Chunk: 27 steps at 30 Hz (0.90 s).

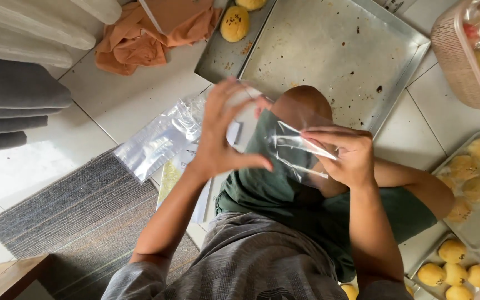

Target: The person packages pastries by opening small plastic bags and placing individual baked buns inside them.

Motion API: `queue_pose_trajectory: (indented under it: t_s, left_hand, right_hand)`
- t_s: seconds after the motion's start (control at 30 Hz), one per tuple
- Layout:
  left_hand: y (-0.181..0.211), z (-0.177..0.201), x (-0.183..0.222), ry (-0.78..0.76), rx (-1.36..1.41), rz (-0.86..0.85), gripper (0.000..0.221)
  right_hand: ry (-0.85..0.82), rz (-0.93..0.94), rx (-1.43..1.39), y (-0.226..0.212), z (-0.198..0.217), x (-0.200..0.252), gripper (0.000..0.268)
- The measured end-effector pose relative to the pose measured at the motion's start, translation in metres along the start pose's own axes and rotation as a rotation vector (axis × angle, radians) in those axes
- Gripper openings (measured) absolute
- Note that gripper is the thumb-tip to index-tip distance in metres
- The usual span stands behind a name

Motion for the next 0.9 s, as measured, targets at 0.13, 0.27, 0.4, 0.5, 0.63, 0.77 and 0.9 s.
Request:
queue_pose_trajectory:
  t_s: [0.13, 0.27, 0.4, 0.5, 0.63, 0.77, 0.9]
  left_hand:
    - [-0.078, -0.019, 0.034, 0.025, 0.103, 0.342, 0.068]
    - [-0.103, -0.065, 0.060, 0.068, 0.758, 0.859, 0.047]
    - [-0.117, -0.079, 0.067, 0.125, 0.508, 0.764, 0.017]
    - [-0.100, -0.087, 0.055, 0.045, 0.398, 0.741, 0.012]
    - [-0.105, -0.099, 0.056, 0.006, 0.322, 0.736, 0.011]
    - [-0.090, -0.093, 0.043, 0.019, 0.212, 0.671, 0.011]
    - [-0.084, -0.090, 0.034, -0.018, 0.177, 0.606, 0.011]
  right_hand:
    - [0.228, -0.056, -0.031, 0.019, 0.013, 0.019, 0.018]
    - [0.337, -0.155, 0.061, 0.030, 0.019, 0.026, 0.021]
    - [0.305, -0.280, 0.178, 0.074, 0.030, 0.038, 0.012]
    - [0.413, -0.364, 0.159, 0.113, 0.033, 0.061, 0.021]
    - [0.436, -0.417, 0.139, 0.146, 0.037, 0.075, 0.053]
    - [0.298, -0.498, -0.028, 0.118, 0.037, 0.065, 0.049]
    - [0.303, -0.452, 0.089, 0.146, 0.044, 0.075, 0.029]
Point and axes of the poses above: each hand's wrist, its own x-axis away from the middle knuckle, its own z-axis out of the back of the hand, y = z × x, the point moved 4 cm from there along -x, towards the middle knuckle, and after that the axes turned 11 degrees about -z, right-handed, at the moved point
